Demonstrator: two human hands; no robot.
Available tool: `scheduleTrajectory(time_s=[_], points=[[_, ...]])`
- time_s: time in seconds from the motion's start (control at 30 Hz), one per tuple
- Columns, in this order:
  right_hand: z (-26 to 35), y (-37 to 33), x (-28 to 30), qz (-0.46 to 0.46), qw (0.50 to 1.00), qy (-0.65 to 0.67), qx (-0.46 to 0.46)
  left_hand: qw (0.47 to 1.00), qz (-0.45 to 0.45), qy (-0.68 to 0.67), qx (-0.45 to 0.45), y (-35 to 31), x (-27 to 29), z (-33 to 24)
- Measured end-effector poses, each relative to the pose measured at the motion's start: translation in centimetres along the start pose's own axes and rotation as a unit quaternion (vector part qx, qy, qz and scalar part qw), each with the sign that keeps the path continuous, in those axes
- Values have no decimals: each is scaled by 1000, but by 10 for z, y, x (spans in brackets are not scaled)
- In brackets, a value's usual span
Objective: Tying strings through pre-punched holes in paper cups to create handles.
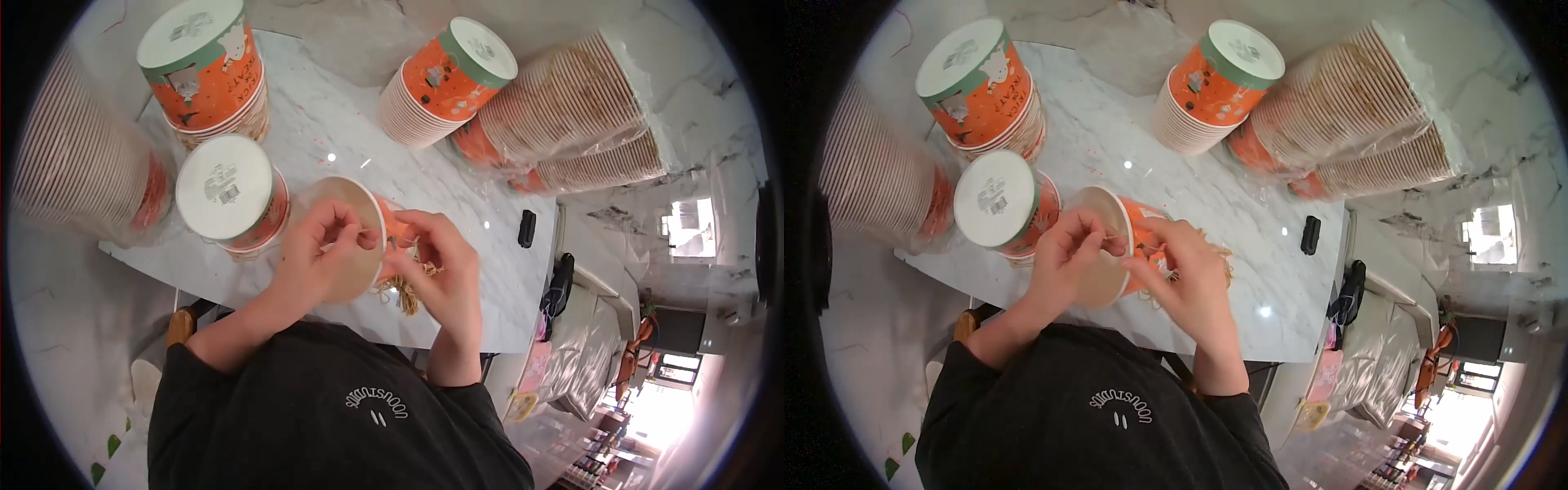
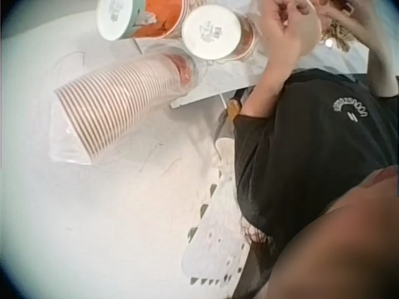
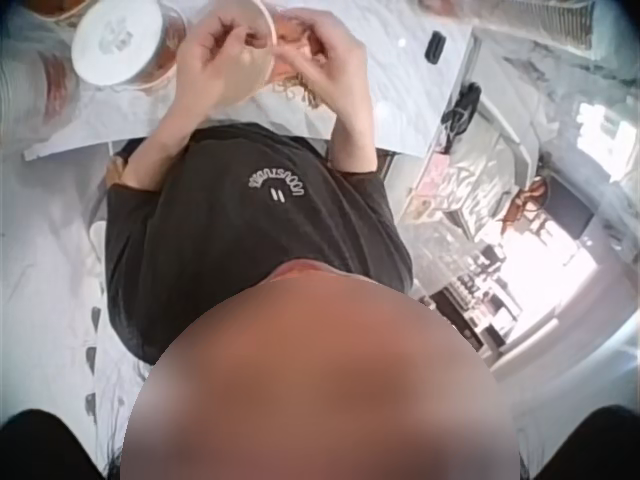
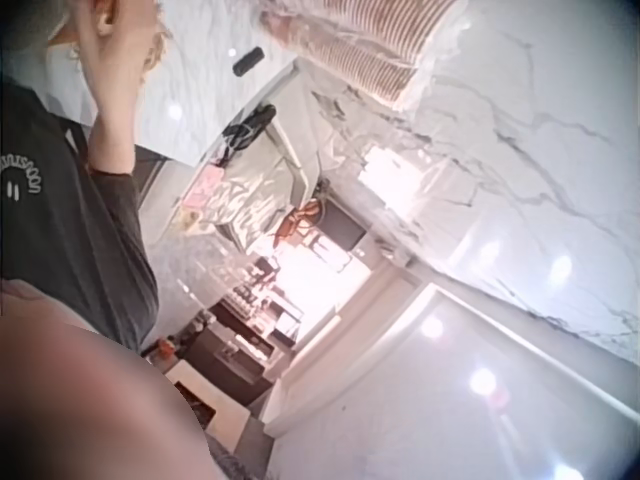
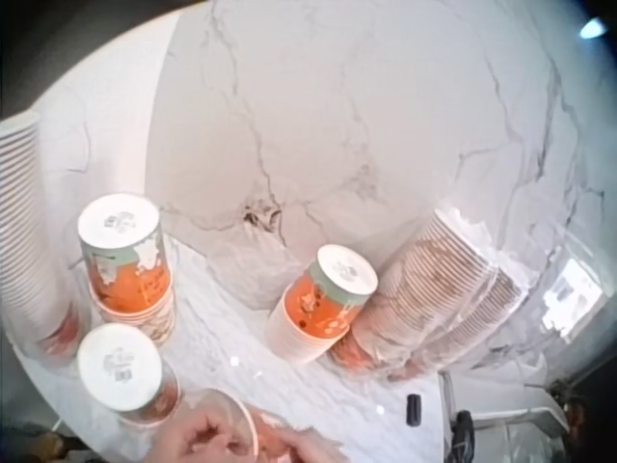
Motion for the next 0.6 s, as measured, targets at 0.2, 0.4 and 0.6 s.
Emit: scheduleTrajectory(time_s=[0.2, 0.4, 0.6], points=[[8, 1, -15, -59, 990, -56, 116, 919, 96, 353, -147, -6, -20, -52], [7, 0, -16, -42, 989, 24, 143, 897, 189, 348, -196, 5, -33, -71], [-10, -1, -15, -34, 980, 176, 83, 922, 261, 286, 14, 26, -13, -51]])
Point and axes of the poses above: each hand's wrist, its own y-axis towards the middle knuckle, its own x-axis out of the back of the hand, z = x × y, the point moved 4 cm from there along y, towards the middle knuckle, and after that the axes turned 15 degrees about -y, right-handed, at the moved point
